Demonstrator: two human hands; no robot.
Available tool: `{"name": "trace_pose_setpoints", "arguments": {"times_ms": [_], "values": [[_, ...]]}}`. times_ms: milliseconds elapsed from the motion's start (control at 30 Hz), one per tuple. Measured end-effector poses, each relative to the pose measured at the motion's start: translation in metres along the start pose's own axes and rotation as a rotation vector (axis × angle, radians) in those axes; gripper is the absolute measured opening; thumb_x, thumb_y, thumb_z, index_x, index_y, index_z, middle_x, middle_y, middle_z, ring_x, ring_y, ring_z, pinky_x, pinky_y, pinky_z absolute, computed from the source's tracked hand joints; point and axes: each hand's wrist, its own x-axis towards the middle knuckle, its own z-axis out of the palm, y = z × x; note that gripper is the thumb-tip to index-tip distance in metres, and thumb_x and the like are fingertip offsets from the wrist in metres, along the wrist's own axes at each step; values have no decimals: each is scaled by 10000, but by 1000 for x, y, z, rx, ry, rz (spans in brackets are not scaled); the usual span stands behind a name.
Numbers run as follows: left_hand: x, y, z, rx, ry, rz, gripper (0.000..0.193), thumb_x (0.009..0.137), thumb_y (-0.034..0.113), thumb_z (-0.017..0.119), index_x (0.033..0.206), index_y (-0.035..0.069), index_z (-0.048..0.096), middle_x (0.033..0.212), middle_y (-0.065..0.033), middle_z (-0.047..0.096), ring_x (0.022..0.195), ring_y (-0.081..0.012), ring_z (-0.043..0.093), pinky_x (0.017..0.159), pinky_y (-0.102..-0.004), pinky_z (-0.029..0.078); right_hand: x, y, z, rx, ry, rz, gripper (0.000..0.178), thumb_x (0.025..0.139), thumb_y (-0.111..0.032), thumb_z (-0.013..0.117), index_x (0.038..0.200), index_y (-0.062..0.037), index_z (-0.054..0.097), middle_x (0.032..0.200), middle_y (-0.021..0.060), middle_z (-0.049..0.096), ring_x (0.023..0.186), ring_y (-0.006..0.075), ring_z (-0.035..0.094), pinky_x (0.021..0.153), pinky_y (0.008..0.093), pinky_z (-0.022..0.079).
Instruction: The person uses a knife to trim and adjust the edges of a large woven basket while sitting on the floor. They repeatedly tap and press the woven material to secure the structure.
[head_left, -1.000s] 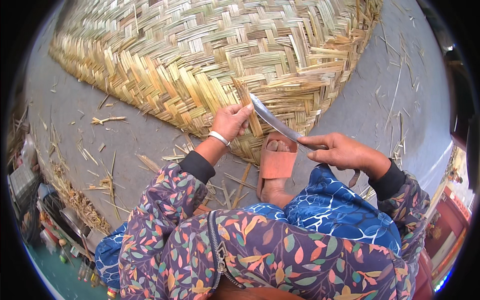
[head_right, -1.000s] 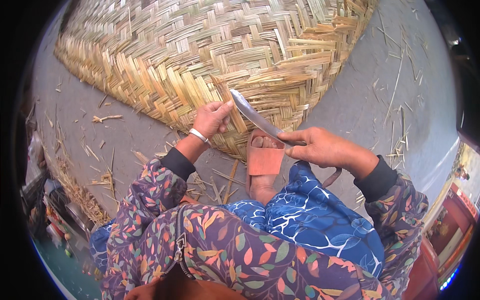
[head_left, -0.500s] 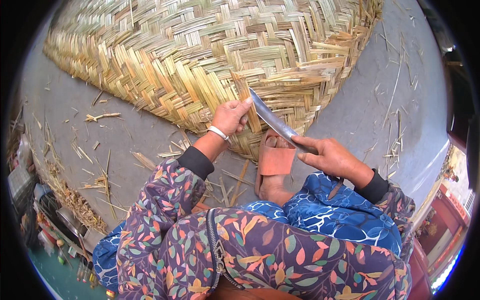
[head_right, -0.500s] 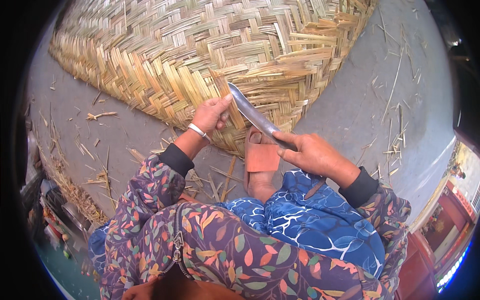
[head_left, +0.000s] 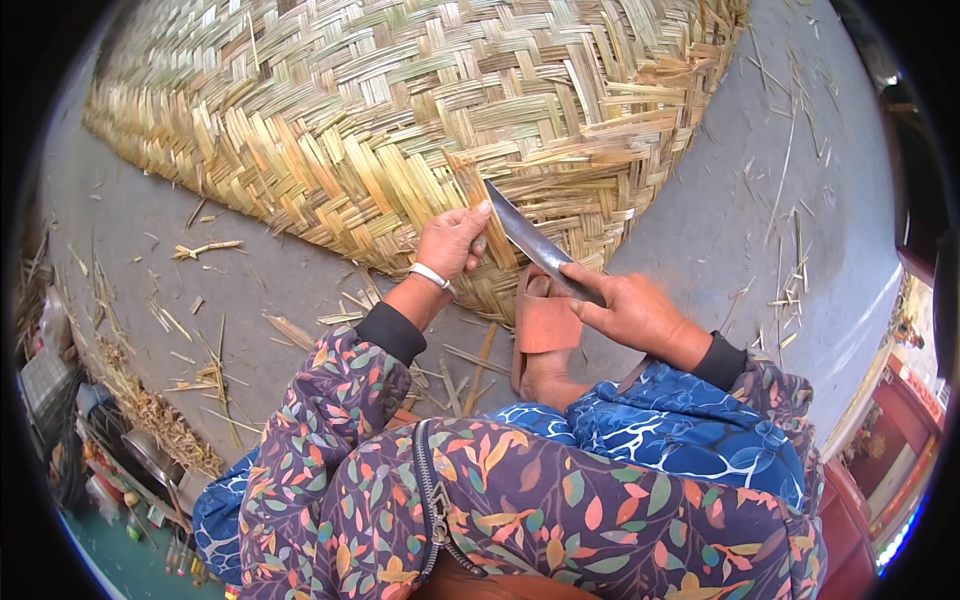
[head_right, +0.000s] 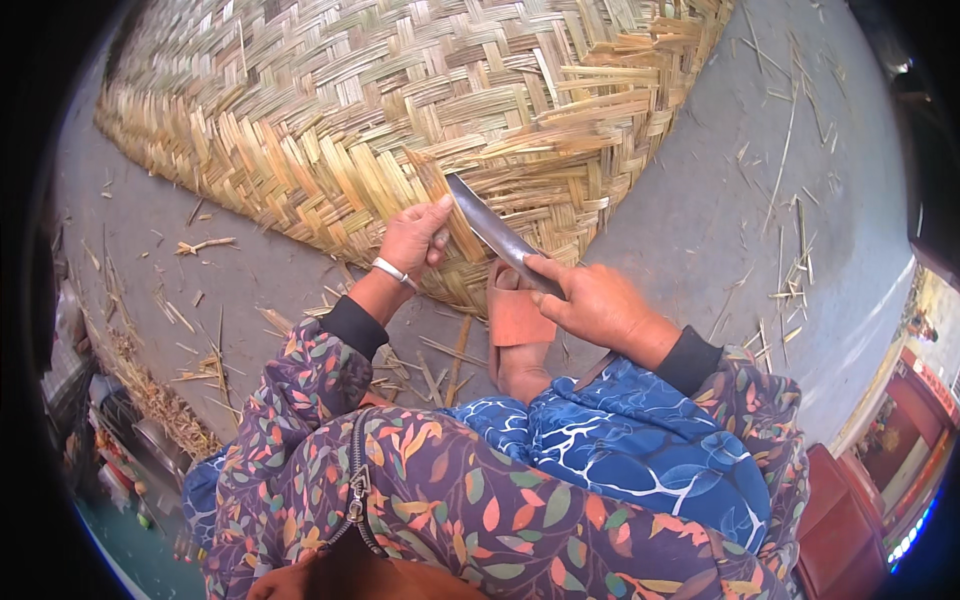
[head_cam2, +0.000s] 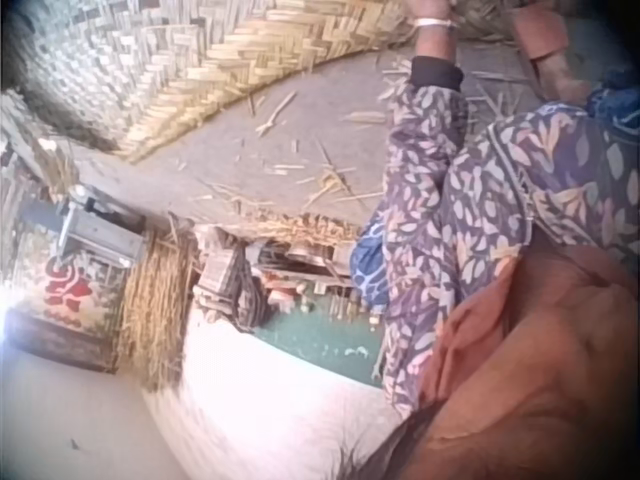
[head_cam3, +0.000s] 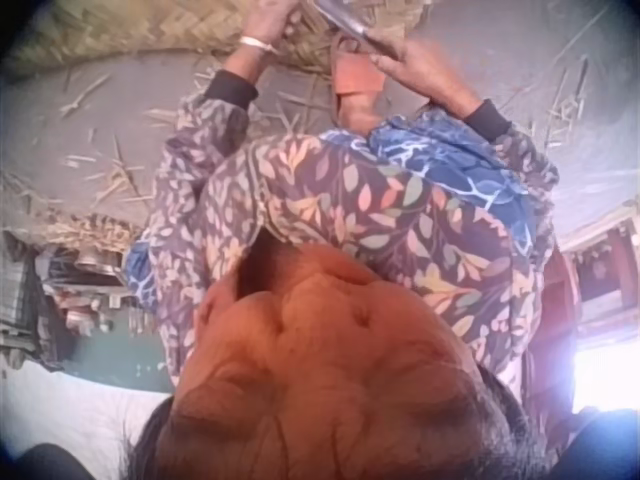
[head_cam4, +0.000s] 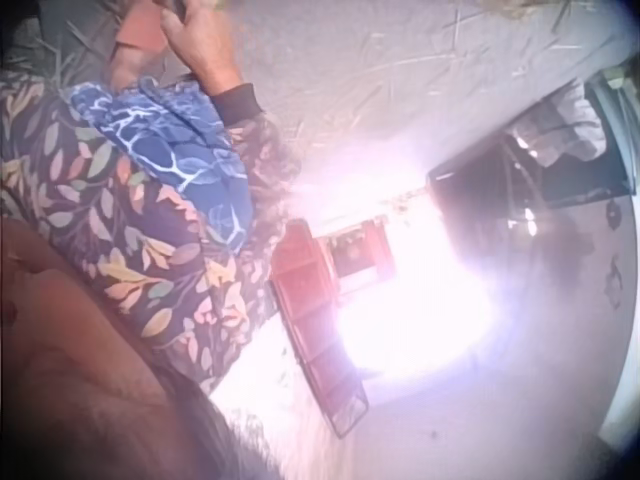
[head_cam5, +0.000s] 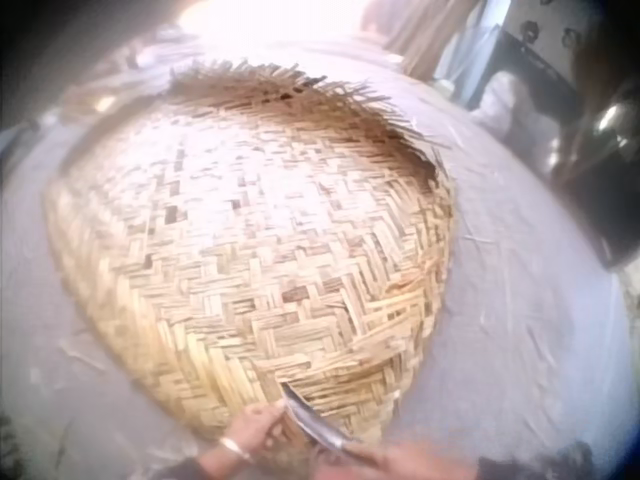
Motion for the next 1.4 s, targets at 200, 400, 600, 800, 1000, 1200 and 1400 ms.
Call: {"name": "trace_pose_setpoints", "arguments": {"times_ms": [200,400,600,800,1000,1200,1400], "values": [[-5,2,6,-58,4,-45,322,923,358,686,751,102,591,554,22,506,381,-62,402,351,-213,297,2,4,40,98,128,28,517,890,-372,613,1367,-191,532,811,238,675,767,433,657,710,500,520],[-22,1,13,-86,-7,-100,295,929,322,678,750,114,571,540,31,478,375,-62,364,353,-222,281,7,4,59,132,180,34,515,886,-353,615,1362,-176,533,838,247,674,788,440,657,712,502,520],[-31,8,13,-94,20,-169,293,929,323,677,754,123,552,526,33,470,365,-70,349,358,-234,272,5,-10,16,85,58,7,518,881,-342,646,1343,-123,565,897,261,671,789,415,668,709,433,521],[-28,11,9,-96,-10,-205,296,928,326,677,753,124,550,524,35,468,371,-67,343,360,-235,265,-9,-15,14,188,2,114,537,878,-351,654,1363,-142,556,904,259,677,799,407,672,724,418,523],[-30,4,12,-131,-62,-220,291,920,297,684,735,124,541,524,34,465,374,-65,345,348,-233,260,9,-13,40,60,134,80,554,868,-353,630,1386,-193,517,865,248,680,807,431,659,731,494,523],[-28,6,13,-187,-59,-290,272,923,276,678,748,139,521,518,39,459,361,-58,333,351,-227,253,19,2,56,71,216,11,558,851,-344,631,1385,-226,516,911,239,686,847,439,655,771,505,522],[-16,12,27,-121,100,-212,302,929,276,670,717,121,519,525,28,454,361,-73,342,340,-243,256,21,-2,50,82,158,28,583,847,-315,637,1408,-244,494,1048,222,681,894,430,659,788,464,536]]}}
